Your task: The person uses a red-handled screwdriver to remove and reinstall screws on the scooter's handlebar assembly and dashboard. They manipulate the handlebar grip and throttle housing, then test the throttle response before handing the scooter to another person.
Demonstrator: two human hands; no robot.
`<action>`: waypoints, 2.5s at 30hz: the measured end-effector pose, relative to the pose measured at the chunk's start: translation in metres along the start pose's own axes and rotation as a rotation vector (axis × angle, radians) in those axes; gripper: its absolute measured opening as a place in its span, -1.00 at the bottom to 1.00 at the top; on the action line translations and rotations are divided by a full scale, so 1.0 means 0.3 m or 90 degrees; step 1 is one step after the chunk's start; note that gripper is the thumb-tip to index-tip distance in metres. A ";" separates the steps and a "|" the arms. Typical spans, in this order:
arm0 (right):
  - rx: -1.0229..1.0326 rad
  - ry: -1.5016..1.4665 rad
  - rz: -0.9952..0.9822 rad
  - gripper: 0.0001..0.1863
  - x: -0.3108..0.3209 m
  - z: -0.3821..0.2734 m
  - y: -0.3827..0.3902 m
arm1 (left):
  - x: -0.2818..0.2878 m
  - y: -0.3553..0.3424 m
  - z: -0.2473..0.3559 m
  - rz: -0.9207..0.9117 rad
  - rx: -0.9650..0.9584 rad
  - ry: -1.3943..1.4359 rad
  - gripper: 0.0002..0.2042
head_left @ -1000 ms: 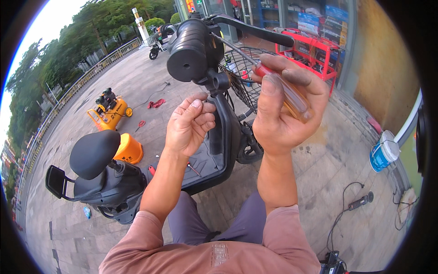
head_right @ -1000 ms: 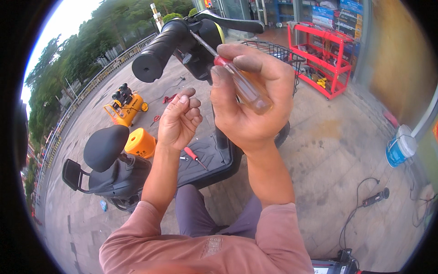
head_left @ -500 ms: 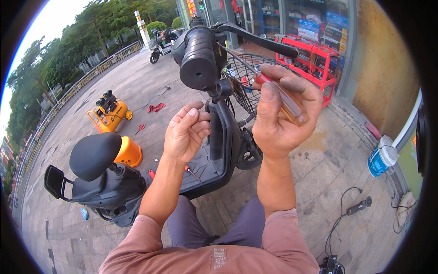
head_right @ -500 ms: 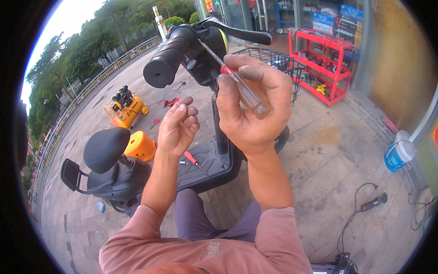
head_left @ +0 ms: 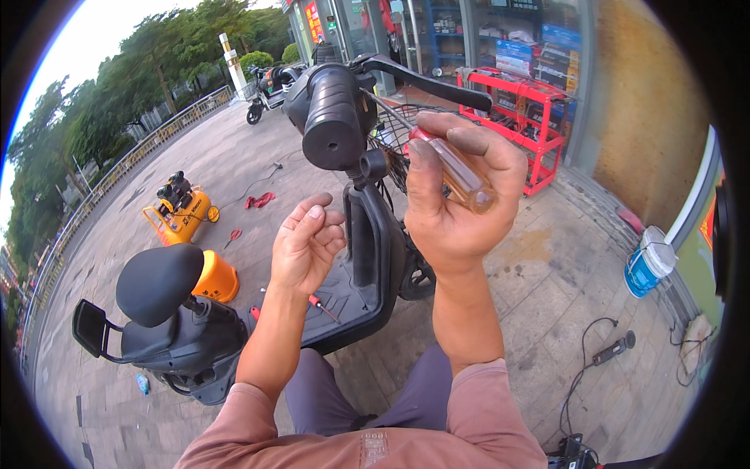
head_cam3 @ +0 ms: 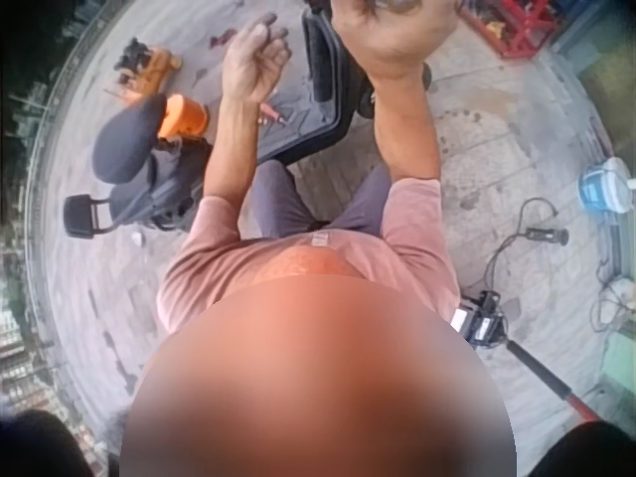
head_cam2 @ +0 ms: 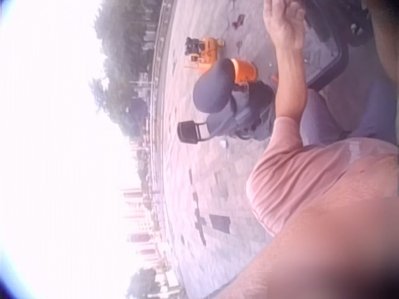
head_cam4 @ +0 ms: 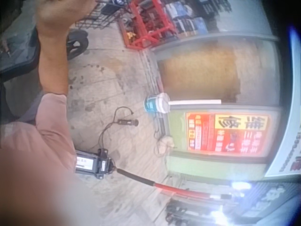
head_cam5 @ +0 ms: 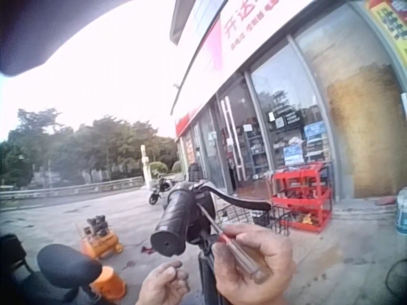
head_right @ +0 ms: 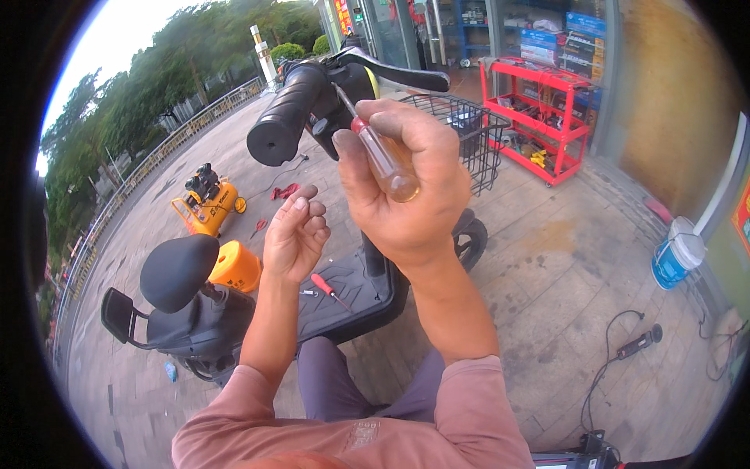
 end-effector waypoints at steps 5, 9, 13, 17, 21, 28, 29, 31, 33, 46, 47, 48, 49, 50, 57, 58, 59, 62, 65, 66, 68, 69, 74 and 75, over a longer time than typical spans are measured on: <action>0.032 0.033 -0.024 -0.59 0.004 -0.003 -0.032 | 0.005 0.001 -0.005 0.002 0.002 0.000 -0.80; 0.058 0.060 -0.091 -0.58 0.006 -0.017 -0.049 | 0.009 -0.001 -0.013 0.008 0.007 -0.002 -0.81; 0.128 0.054 -0.088 -0.58 0.011 -0.013 -0.061 | 0.016 -0.005 -0.016 0.017 0.008 -0.007 -0.81; 0.155 0.050 -0.108 -0.56 0.019 -0.007 -0.052 | 0.022 -0.006 -0.015 0.027 0.008 -0.006 -0.82; 0.145 0.019 -0.093 -0.55 0.016 0.001 -0.040 | 0.027 -0.004 -0.017 0.027 0.008 -0.014 -0.83; 0.115 0.058 -0.152 -0.59 0.018 -0.015 -0.034 | 0.031 -0.005 -0.013 0.025 0.002 -0.014 -0.83; 0.106 0.062 -0.155 -0.59 0.018 -0.016 -0.035 | 0.030 -0.005 -0.014 0.020 0.001 -0.009 -0.83; 0.113 0.056 -0.147 -0.59 0.017 -0.015 -0.037 | 0.029 -0.004 -0.017 0.027 0.008 -0.012 -0.83; 0.130 0.037 -0.103 -0.58 0.014 -0.009 -0.041 | 0.029 -0.003 -0.020 0.028 0.011 -0.009 -0.83; 0.127 0.086 -0.164 -0.59 0.012 -0.020 -0.053 | 0.044 0.001 -0.026 0.032 0.010 0.000 -0.84; 0.123 0.084 -0.161 -0.59 0.011 -0.020 -0.053 | 0.047 0.001 -0.026 0.034 0.010 -0.001 -0.84; 0.113 0.082 -0.156 -0.59 0.009 -0.018 -0.055 | 0.049 0.001 -0.026 0.031 0.010 0.001 -0.84; 0.109 0.078 -0.152 -0.59 0.008 -0.017 -0.056 | 0.051 0.001 -0.026 0.029 0.009 0.002 -0.84; 0.105 0.081 -0.154 -0.58 0.007 -0.017 -0.058 | 0.052 0.001 -0.026 0.026 0.009 0.004 -0.84; 0.138 0.091 -0.141 -0.50 0.011 -0.016 -0.063 | 0.061 0.006 -0.037 0.041 0.015 -0.015 -0.83; 0.133 0.108 -0.145 -0.49 0.011 -0.013 -0.062 | 0.060 0.009 -0.039 0.042 0.016 -0.029 -0.82; 0.138 0.111 -0.138 -0.49 0.012 -0.013 -0.058 | 0.059 0.011 -0.040 0.037 0.016 -0.036 -0.81; 0.134 0.132 -0.118 -0.48 0.017 -0.013 -0.050 | 0.056 0.019 -0.045 0.069 0.025 -0.050 -0.82; 0.173 0.152 -0.101 -0.47 0.022 -0.017 -0.050 | 0.059 0.029 -0.065 0.110 0.036 -0.068 -0.83; 0.184 0.185 -0.121 -0.47 0.027 -0.021 -0.052 | 0.063 0.032 -0.080 0.123 0.047 -0.076 -0.84; 0.180 0.219 -0.158 -0.48 0.039 -0.037 -0.053 | 0.079 0.045 -0.122 0.134 0.057 -0.082 -0.85; 0.164 0.221 -0.175 -0.49 0.046 -0.047 -0.052 | 0.092 0.052 -0.153 0.144 0.092 -0.087 -0.86; 0.137 0.265 -0.176 -0.57 0.047 -0.075 -0.042 | 0.191 0.143 -0.411 0.153 0.261 -0.086 -0.89; 0.126 0.279 -0.171 -0.57 0.044 -0.078 -0.046 | 0.216 0.178 -0.479 0.164 0.292 -0.118 -0.90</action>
Point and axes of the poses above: each hand's wrist, its own y-axis away from the middle knuckle, its own x-axis out of the back of the hand, z = x × y, the point moved 2 cm from there along -y, towards the middle knuckle, and after that the axes turned 10 degrees about -y, right-handed, at the moved point
